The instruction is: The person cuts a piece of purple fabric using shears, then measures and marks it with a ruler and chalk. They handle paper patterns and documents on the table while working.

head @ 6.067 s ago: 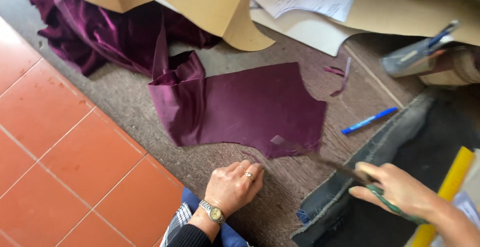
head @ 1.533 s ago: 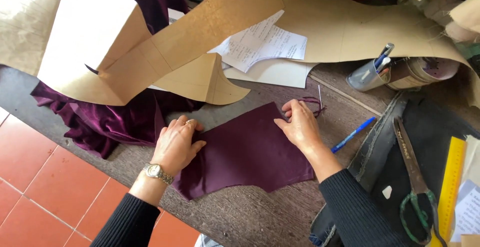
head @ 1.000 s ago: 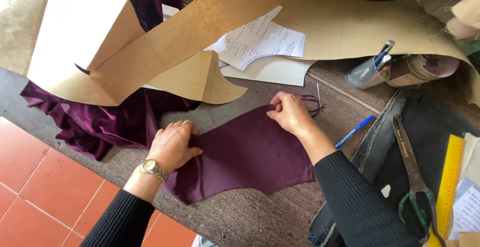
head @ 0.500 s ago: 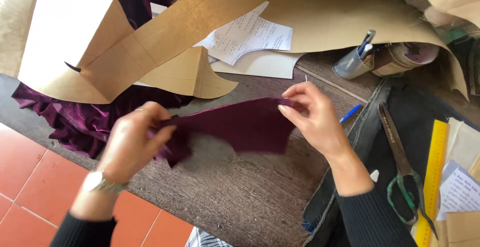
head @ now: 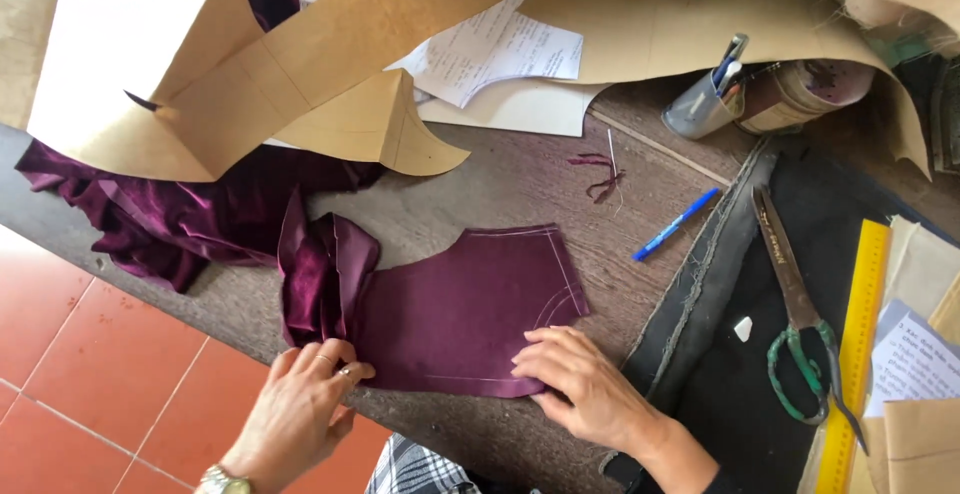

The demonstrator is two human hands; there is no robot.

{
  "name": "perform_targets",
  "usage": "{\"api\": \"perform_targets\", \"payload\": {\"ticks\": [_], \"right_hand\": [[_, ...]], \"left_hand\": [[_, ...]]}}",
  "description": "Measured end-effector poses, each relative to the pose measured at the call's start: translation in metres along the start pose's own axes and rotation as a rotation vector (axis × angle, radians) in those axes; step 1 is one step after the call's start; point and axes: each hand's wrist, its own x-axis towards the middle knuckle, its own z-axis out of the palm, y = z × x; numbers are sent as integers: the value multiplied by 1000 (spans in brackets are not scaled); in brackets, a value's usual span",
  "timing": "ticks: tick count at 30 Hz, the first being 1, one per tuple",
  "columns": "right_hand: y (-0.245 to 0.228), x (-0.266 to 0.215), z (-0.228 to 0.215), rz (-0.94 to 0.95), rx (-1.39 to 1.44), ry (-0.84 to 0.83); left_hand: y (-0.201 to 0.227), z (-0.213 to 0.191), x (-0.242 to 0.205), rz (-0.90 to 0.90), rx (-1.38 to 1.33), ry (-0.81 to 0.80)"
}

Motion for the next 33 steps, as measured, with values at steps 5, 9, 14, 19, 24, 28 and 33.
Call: {"api": "perform_targets", "payload": {"ticks": [5,9,14,19,24,28,33], "right_hand": [[-3,8,-27,97,158,-165],[-2,34,-23,200,63,156],[5,70,13,331,-233,251],[30,74,41,366,-566,225],[35,72,45,395,-829,233],[40,67,38,414,-657,228],[40,39,9,493,-366,385]], "left_hand": [[17,-30,0,-108,-110,190],[60,-43,44,13,-201,617],[108,-1,94,-38,-22,508],[105,18,106,-88,186,537],[94,25,105,-99,215,520],[93,23,106,-94,215,515],[90,22,102,-44,8,481]]}}
